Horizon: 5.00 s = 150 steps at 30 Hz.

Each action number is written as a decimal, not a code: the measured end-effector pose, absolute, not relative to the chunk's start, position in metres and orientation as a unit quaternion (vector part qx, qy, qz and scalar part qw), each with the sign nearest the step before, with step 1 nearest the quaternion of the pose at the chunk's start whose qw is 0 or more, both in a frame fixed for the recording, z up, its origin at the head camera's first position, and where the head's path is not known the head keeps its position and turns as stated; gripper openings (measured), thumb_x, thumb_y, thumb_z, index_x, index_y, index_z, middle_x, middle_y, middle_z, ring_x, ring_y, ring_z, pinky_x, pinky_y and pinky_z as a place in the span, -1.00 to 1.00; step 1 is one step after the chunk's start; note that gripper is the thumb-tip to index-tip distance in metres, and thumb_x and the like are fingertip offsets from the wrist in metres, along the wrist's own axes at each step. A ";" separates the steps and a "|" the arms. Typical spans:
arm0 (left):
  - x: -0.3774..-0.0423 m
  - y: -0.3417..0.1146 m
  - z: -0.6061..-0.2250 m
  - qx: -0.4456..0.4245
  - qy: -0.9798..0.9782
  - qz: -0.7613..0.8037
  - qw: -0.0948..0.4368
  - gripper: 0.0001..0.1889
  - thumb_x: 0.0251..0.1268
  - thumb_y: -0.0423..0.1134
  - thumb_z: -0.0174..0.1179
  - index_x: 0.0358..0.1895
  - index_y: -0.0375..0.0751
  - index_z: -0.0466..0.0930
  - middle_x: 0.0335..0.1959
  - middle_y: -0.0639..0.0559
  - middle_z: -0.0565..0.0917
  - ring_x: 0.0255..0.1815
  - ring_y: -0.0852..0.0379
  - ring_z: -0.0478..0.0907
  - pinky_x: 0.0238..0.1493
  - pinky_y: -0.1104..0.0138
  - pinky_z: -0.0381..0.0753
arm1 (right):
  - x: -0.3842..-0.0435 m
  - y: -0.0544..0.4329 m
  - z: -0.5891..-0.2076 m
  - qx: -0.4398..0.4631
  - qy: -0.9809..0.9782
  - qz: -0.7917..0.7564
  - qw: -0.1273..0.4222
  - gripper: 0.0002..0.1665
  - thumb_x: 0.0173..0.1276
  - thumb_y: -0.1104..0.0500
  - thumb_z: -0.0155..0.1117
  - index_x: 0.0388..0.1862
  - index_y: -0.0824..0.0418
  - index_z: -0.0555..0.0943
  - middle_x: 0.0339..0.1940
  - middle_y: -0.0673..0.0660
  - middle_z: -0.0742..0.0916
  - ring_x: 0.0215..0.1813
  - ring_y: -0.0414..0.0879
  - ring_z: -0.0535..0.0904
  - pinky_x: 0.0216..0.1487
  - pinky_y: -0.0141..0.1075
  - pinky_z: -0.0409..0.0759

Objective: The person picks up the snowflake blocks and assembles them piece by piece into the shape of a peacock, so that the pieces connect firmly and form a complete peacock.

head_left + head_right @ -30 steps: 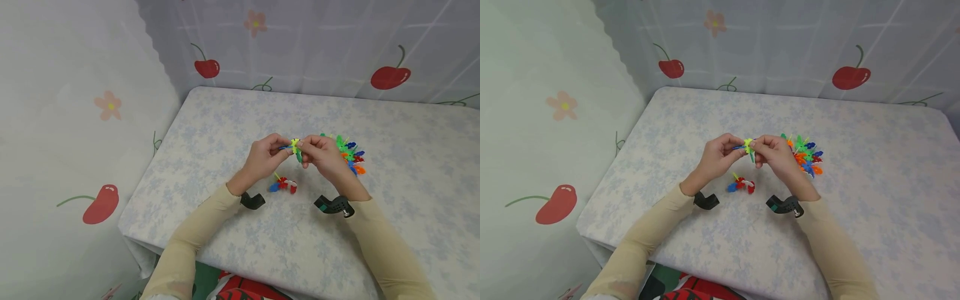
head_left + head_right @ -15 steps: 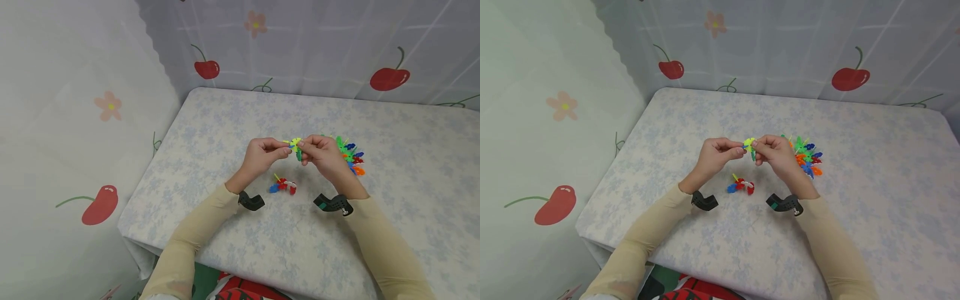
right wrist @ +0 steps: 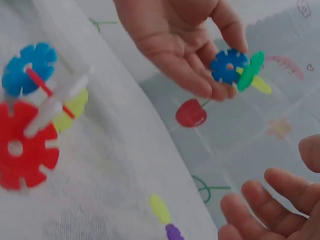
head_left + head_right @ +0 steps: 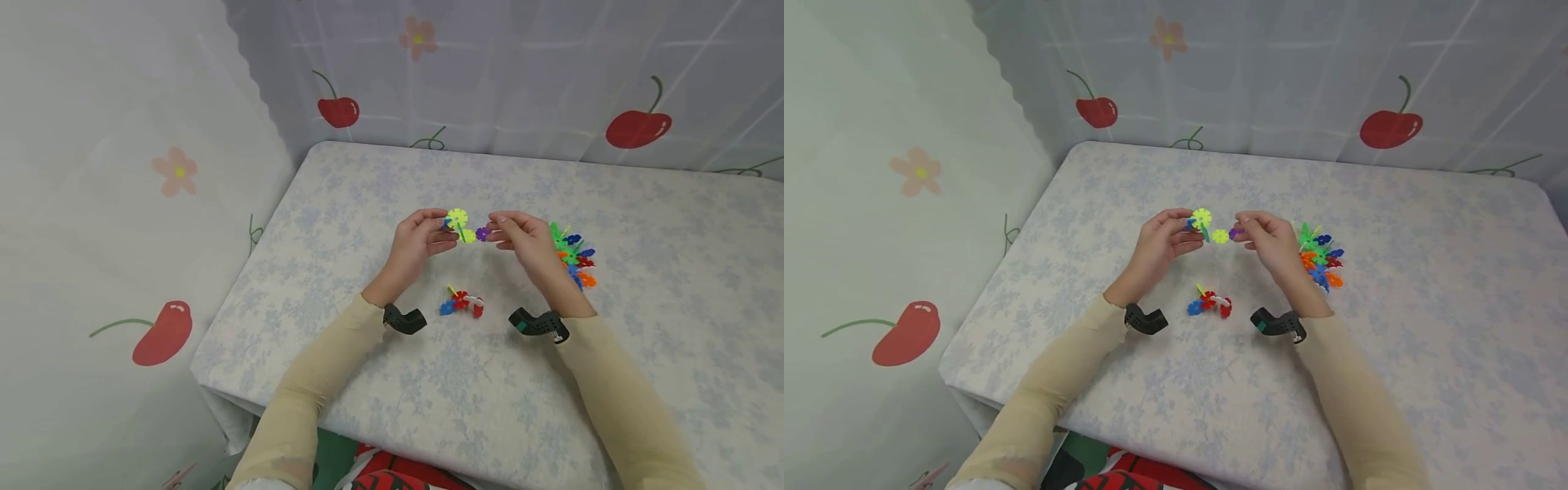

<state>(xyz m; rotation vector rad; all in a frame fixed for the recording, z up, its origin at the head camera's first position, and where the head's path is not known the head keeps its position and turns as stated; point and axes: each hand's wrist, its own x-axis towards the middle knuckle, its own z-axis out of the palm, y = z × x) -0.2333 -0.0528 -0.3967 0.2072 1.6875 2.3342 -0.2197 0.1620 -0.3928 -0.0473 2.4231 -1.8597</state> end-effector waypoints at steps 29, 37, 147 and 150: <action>-0.230 -0.047 -0.391 0.031 0.455 0.869 0.191 -0.78 0.70 -0.22 -0.21 0.02 -0.11 0.46 -0.15 -0.01 0.55 -0.25 0.10 0.79 -0.18 0.34 0.80 | -0.235 0.163 -0.422 -0.081 0.966 -0.244 0.039 -0.55 0.41 0.36 0.20 0.25 0.48 0.58 0.12 0.49 0.68 0.13 0.35 0.58 0.27 0.21 0.56; -0.229 -0.047 -0.391 0.036 0.471 0.859 0.198 -0.76 0.71 -0.18 -0.21 0.09 -0.15 0.45 -0.23 0.00 0.55 -0.32 0.13 0.79 -0.23 0.35 0.80 | -0.234 0.169 -0.415 -0.049 0.963 -0.256 0.067 -0.60 0.33 0.27 0.39 0.09 0.45 0.64 -0.07 0.42 0.72 -0.05 0.24 0.60 0.04 0.07 0.65; -0.227 -0.047 -0.391 0.047 0.486 0.854 0.181 -0.86 0.63 -0.29 -0.08 -0.13 -0.08 0.49 -0.44 0.09 0.60 -0.51 0.24 0.60 -0.30 0.41 0.73 | -0.236 0.155 -0.429 -0.150 0.963 -0.222 0.021 -0.55 0.31 0.09 0.48 0.09 0.32 0.71 -0.19 0.28 0.72 -0.21 0.09 0.58 -0.18 -0.06 0.63; -0.227 -0.047 -0.390 0.052 0.475 0.859 0.184 -0.87 0.63 -0.31 -0.06 -0.10 -0.06 0.49 -0.43 0.10 0.60 -0.50 0.25 0.60 -0.30 0.42 0.73 | -0.236 0.157 -0.429 -0.127 0.965 -0.226 0.040 -0.54 0.31 0.05 0.48 0.07 0.31 0.71 -0.25 0.25 0.70 -0.25 0.06 0.54 -0.24 -0.15 0.56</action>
